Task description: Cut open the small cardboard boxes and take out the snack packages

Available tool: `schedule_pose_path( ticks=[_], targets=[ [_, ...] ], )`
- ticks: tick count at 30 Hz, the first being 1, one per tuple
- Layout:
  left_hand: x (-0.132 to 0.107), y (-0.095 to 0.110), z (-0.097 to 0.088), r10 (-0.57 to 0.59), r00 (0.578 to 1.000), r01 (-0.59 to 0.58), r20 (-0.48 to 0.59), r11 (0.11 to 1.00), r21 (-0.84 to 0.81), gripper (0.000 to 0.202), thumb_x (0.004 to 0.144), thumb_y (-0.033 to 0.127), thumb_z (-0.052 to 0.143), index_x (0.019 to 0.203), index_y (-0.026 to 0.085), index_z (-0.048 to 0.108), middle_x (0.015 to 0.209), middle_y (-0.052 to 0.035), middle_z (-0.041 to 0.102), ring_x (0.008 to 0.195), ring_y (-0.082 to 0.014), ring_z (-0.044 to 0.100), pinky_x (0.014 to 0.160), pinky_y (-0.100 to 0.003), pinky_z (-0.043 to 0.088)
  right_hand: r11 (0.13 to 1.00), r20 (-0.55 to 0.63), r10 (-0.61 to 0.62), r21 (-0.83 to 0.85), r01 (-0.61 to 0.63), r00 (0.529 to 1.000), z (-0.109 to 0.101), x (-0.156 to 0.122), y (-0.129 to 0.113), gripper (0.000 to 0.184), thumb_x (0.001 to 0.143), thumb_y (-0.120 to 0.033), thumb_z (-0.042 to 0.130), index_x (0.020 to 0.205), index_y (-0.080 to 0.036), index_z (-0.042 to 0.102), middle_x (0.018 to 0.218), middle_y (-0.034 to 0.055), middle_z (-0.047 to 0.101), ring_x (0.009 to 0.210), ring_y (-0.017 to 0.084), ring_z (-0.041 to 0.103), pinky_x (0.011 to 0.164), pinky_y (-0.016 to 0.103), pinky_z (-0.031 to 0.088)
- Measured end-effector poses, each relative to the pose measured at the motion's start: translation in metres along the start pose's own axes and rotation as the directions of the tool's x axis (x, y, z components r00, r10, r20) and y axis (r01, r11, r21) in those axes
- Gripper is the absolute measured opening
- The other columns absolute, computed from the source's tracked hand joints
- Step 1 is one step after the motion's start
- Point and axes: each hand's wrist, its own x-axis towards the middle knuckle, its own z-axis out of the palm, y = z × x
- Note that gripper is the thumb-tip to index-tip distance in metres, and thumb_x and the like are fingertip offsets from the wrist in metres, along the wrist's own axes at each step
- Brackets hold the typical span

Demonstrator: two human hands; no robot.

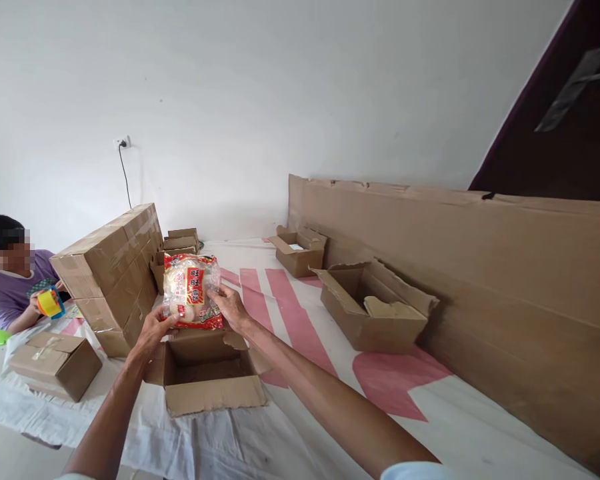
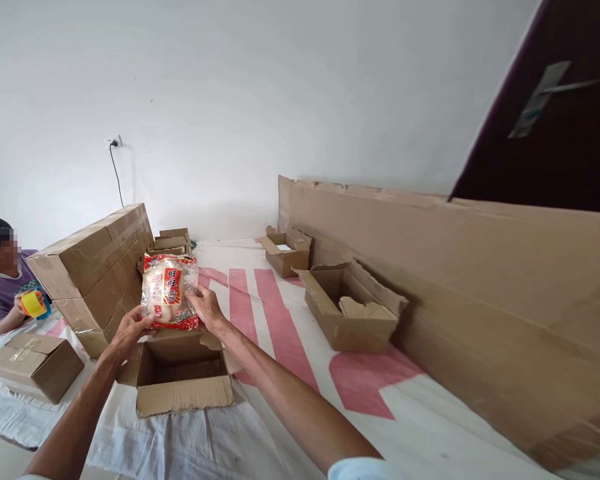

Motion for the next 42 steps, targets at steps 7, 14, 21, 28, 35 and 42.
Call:
schedule_pose_path(
  ticks=[7, 14, 21, 28, 35, 42],
  targets=[
    [0.002, 0.084, -0.013, 0.393, 0.906, -0.410, -0.156, 0.907, -0.097, 0.058, 0.056, 0.048, 0.104, 0.098, 0.018, 0.079, 0.095, -0.0052, 0.084, 0.079, -0.0197, 0.076, 0.078, -0.032, 0.063, 0.972, 0.117, -0.228, -0.026, 0.233, 0.967, 0.010, -0.010, -0.073, 0.051, 0.079, -0.056, 0.084, 0.122, -0.028, 0.079, 0.121, 0.0044, 0.080, 0.112, 0.026, 0.073, 0.098, 0.040, 0.059],
    [0.006, 0.149, -0.057, 0.730, 0.546, -0.666, -0.411, 0.676, 0.316, 0.040, 0.059, 0.037, 0.098, 0.086, 0.019, 0.076, 0.086, 0.0022, 0.079, 0.079, -0.0147, 0.070, 0.077, -0.027, 0.060, 0.861, -0.146, -0.324, -0.456, 0.227, 0.935, -0.081, -0.033, -0.032, 0.047, 0.100, -0.061, 0.057, 0.115, -0.022, 0.078, 0.113, 0.0087, 0.081, 0.107, 0.025, 0.073, 0.095, 0.041, 0.059],
    [0.045, 0.103, -0.054, 0.501, 0.863, -0.296, 0.071, 0.386, 0.874, 0.023, 0.082, 0.038, 0.079, 0.097, 0.020, 0.081, 0.090, -0.0014, 0.080, 0.080, -0.0177, 0.070, 0.068, -0.023, 0.049, 0.799, -0.162, -0.244, -0.592, 0.103, 0.956, -0.140, -0.091, 0.069, 0.034, 0.094, -0.050, 0.057, 0.086, -0.024, 0.075, 0.086, 0.0083, 0.078, 0.082, 0.026, 0.072, 0.072, 0.037, 0.056],
    [0.099, 0.055, -0.030, 0.092, 0.991, -0.101, 0.099, 0.011, 0.995, 0.029, 0.083, 0.023, 0.073, 0.109, 0.026, 0.087, 0.105, -0.0089, 0.085, 0.101, -0.0295, 0.077, 0.077, -0.030, 0.051, 0.668, -0.057, -0.297, -0.726, 0.165, 0.953, -0.163, -0.128, 0.111, 0.026, 0.099, -0.033, 0.052, 0.086, -0.024, 0.073, 0.081, 0.0061, 0.073, 0.079, 0.025, 0.067, 0.073, 0.036, 0.050],
    [0.171, 0.050, -0.025, 0.012, 0.980, -0.199, 0.200, -0.032, 0.979, 0.032, 0.084, 0.024, 0.075, 0.115, 0.027, 0.086, 0.113, -0.0055, 0.083, 0.117, -0.0291, 0.073, 0.092, -0.031, 0.053, 0.284, 0.155, -0.377, -0.919, 0.273, 0.913, -0.162, -0.132, 0.124, 0.026, 0.104, -0.015, 0.049, 0.088, -0.023, 0.068, 0.082, 0.0029, 0.071, 0.077, 0.020, 0.063, 0.069, 0.033, 0.041],
    [0.200, 0.024, -0.014, 0.068, 0.990, -0.112, 0.121, -0.122, 0.986, 0.045, 0.090, 0.025, 0.072, 0.135, 0.029, 0.075, 0.140, -0.0112, 0.070, 0.135, -0.0349, 0.059, 0.107, -0.046, 0.052, 0.203, 0.135, -0.358, -0.955, 0.218, 0.924, -0.161, -0.128, 0.122, 0.026, 0.103, -0.011, 0.052, 0.085, -0.023, 0.065, 0.081, 0.0027, 0.068, 0.078, 0.021, 0.061, 0.074, 0.033, 0.038]
  ],
)
